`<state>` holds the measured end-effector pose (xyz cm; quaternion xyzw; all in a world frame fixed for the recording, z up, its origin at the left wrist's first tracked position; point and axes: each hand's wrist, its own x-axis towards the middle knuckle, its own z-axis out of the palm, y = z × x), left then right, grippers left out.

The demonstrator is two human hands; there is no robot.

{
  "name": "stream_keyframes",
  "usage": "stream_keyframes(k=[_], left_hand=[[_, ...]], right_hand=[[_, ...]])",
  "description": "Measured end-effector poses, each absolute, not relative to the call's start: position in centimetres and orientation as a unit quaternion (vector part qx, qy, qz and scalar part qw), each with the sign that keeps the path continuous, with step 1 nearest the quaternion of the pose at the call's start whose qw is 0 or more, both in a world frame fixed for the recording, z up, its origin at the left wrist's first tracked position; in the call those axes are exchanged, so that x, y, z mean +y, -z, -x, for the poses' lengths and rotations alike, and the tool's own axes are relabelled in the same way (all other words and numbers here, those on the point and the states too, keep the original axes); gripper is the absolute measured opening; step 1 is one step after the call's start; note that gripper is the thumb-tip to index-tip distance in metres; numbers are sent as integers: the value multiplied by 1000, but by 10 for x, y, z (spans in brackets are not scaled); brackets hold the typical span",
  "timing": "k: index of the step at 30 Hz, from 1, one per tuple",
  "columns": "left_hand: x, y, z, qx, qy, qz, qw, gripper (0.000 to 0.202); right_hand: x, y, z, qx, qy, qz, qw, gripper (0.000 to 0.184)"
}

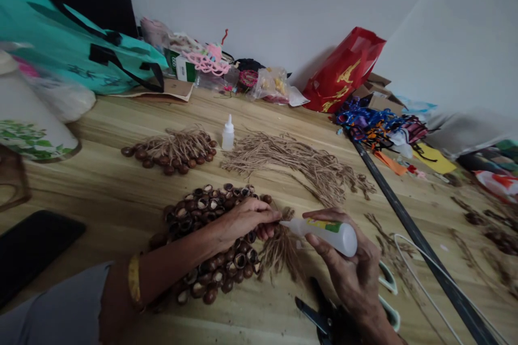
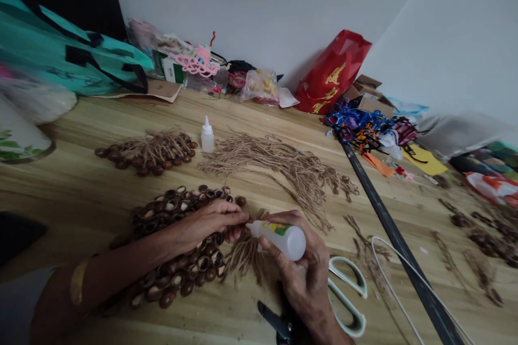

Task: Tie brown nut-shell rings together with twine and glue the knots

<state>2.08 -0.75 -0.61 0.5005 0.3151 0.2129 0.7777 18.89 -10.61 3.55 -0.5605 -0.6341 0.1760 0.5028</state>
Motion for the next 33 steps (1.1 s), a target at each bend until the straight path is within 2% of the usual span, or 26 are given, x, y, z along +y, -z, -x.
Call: stream_keyframes(k=[11,22,33], left_hand=[[-8,5,-21,321,-214,-519,762,36],[-8,7,-21,314,-214,-508,773,35],[-7,7,-21,312,-209,-502,779,35]], right_hand=[[-105,-38,-186,-644,-166,556,499,10],[-106,-35,-189,-639,-154,569,495,16],[-106,-33,-189,-640,-127,587,480,14]])
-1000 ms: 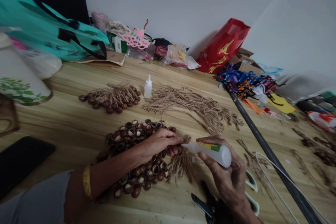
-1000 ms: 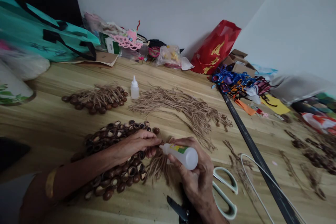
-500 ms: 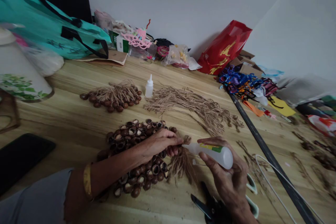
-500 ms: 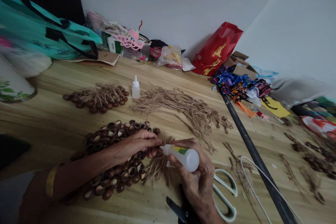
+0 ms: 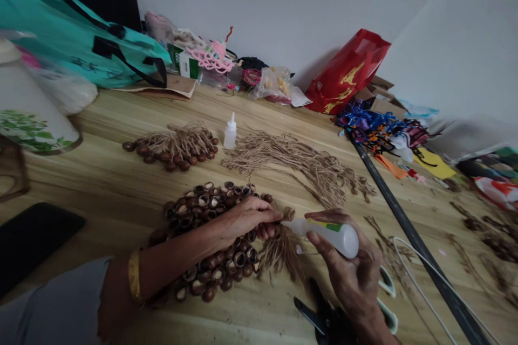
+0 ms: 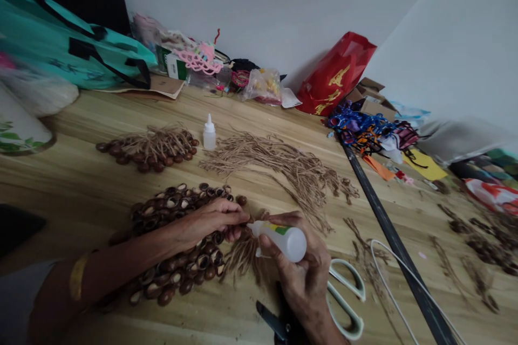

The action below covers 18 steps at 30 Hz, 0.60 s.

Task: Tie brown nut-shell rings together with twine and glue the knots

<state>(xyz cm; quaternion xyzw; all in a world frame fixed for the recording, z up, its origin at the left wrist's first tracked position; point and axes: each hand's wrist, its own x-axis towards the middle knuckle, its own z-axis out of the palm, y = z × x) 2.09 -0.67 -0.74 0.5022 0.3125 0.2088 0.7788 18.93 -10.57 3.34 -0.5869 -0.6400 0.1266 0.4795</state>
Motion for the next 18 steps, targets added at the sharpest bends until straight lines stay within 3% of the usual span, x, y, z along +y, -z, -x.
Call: stream_keyframes(k=[18], left_hand=[[-7,8,-21,310,-213,-507,775,32]], right_hand=[[-105,-32,-188,-644,-121,589,473,12]])
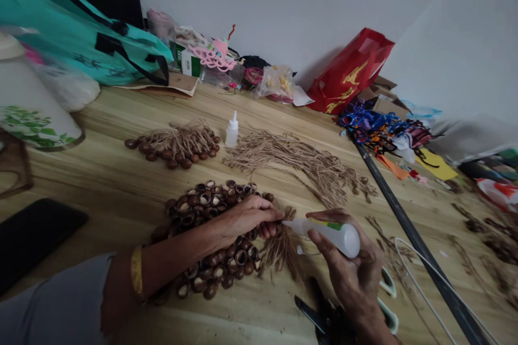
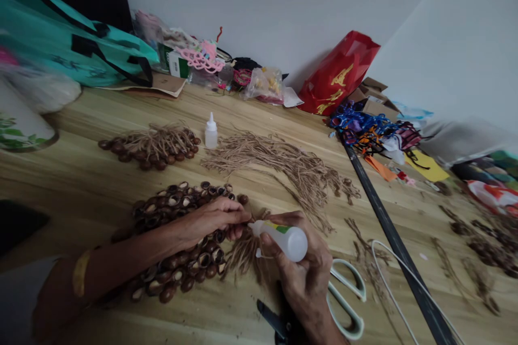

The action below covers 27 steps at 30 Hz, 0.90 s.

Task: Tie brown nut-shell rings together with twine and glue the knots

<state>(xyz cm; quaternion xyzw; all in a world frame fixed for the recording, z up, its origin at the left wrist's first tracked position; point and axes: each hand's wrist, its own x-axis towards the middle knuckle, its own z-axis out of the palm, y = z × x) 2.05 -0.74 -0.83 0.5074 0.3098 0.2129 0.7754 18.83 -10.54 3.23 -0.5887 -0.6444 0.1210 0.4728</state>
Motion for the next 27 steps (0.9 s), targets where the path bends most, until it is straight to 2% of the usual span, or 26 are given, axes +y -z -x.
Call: stream_keyframes(k=[12,27], left_hand=[[-7,9,-20,305,-212,-512,775,33],[-4,10,-18,286,-193,-496,797,31]], right_hand=[[-104,-33,-187,-614,-133,590,507,9],[-95,-22,-200,-479,-234,646,546,24]])
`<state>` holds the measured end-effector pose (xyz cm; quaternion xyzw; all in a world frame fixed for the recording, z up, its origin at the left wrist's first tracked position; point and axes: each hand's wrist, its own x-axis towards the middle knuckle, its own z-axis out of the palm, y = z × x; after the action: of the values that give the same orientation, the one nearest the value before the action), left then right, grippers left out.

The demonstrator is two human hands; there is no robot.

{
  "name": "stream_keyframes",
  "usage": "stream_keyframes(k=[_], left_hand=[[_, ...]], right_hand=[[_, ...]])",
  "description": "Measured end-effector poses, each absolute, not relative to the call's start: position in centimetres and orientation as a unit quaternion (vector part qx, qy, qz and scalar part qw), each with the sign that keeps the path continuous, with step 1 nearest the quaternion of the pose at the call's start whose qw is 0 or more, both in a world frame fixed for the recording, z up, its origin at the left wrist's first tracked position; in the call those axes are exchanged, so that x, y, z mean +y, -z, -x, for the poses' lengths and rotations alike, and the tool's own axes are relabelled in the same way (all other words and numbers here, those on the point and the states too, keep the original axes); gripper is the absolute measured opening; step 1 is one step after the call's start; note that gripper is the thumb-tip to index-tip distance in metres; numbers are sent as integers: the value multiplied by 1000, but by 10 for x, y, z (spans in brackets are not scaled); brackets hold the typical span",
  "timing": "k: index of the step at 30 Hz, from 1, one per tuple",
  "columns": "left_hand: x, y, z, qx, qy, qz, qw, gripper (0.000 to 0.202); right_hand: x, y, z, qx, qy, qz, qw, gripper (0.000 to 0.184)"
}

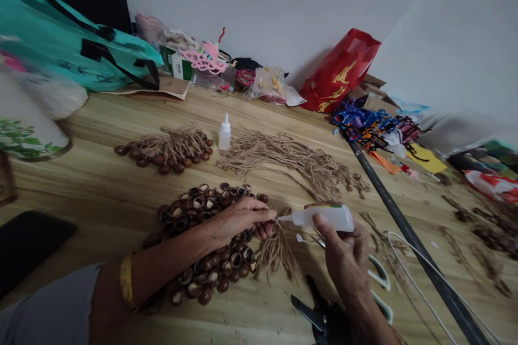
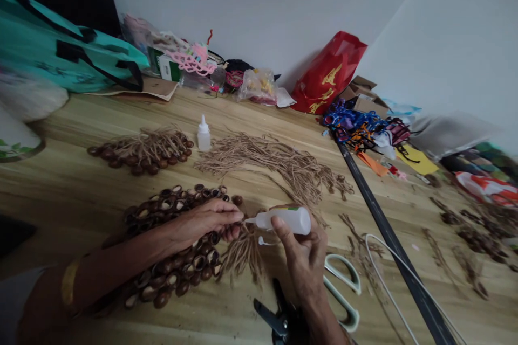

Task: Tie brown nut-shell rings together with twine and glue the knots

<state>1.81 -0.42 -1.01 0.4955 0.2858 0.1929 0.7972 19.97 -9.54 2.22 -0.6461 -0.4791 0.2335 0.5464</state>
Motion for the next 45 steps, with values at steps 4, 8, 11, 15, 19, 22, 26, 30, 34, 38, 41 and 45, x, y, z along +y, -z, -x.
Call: stream_keyframes(k=[4,8,11,15,19,22,26,30,34,38,41,45], left_hand=[[-4,9,-18,288,-189,-498,796,30],[-6,7,-17,289,-191,-504,791,27],[-6,6,-17,291,-194,-503,790,27],[-6,7,-18,296,-195,-499,791,26],[-6,6,-18,301,-197,-493,792,27],[-6,6,-19,300,-199,-490,794,29],[-6,8,-19,298,-201,-492,793,29],[-6,9,-19,297,-203,-495,790,30],[-7,10,-20,302,-206,-498,786,31],[-6,10,-20,304,-202,-501,785,31],[-6,9,-20,302,-200,-503,785,30],[-6,8,-20,300,-199,-501,787,29]], right_hand=[[-96,-16,-202,-426,-237,669,561,30],[-97,-10,-203,-399,-228,666,587,33],[-98,-11,-204,-428,-248,641,587,27],[-99,-19,-201,-466,-262,624,570,23],[-102,-25,-193,-493,-252,620,555,21],[-103,-27,-189,-506,-244,617,552,16],[-102,-29,-189,-532,-232,608,543,14],[-101,-26,-192,-543,-216,603,543,15],[-101,-26,-192,-563,-211,595,533,17],[-101,-29,-191,-573,-200,602,519,17],[-101,-30,-190,-568,-189,611,517,19],[-100,-30,-190,-560,-190,609,528,18]])
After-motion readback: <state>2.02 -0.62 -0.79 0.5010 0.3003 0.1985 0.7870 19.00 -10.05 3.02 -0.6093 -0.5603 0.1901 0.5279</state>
